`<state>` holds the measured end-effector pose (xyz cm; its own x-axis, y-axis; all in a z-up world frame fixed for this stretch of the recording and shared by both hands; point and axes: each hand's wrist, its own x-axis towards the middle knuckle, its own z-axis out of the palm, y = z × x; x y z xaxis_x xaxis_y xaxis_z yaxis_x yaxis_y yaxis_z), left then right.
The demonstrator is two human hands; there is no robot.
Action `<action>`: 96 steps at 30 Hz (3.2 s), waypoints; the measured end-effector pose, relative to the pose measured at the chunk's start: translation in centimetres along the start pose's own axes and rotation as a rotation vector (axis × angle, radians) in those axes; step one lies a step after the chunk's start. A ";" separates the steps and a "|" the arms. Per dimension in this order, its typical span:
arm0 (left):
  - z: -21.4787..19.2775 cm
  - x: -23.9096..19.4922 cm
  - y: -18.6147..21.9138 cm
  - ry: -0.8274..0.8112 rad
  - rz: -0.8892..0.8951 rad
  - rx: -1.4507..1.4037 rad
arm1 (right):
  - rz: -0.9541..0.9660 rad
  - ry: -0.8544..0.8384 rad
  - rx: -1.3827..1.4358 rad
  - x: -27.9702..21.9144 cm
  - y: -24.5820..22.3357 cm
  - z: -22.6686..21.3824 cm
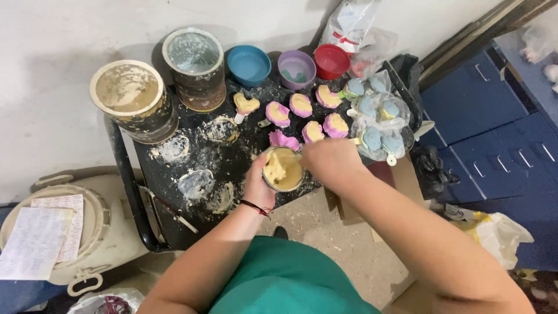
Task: The person scoops a yellow mixture from a container into a small bowl and mixes it with a green spatula. They then use the spatula to apply the mixture onto several heart-shaped cupcakes arranged on a black table, smoothing the topping over each one.
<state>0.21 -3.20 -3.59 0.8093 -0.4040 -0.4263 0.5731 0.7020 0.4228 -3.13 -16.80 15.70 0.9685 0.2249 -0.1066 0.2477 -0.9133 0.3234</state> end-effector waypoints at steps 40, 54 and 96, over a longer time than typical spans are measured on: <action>0.1 1.4 -1.2 -0.016 -0.019 0.056 | -0.059 0.173 -0.108 -2.0 -0.4 1.5; -0.5 2.8 -1.7 0.040 0.002 0.073 | -0.039 0.118 -0.048 -3.1 -1.6 2.1; 7.5 -0.3 -4.4 0.107 0.033 -0.106 | 0.544 -0.159 1.590 -6.1 7.7 14.2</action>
<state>-1.52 -10.55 0.67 0.8062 -0.3186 -0.4986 0.5247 0.7745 0.3534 -7.46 -30.00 5.44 0.8905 -0.1522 -0.4288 -0.4550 -0.3029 -0.8374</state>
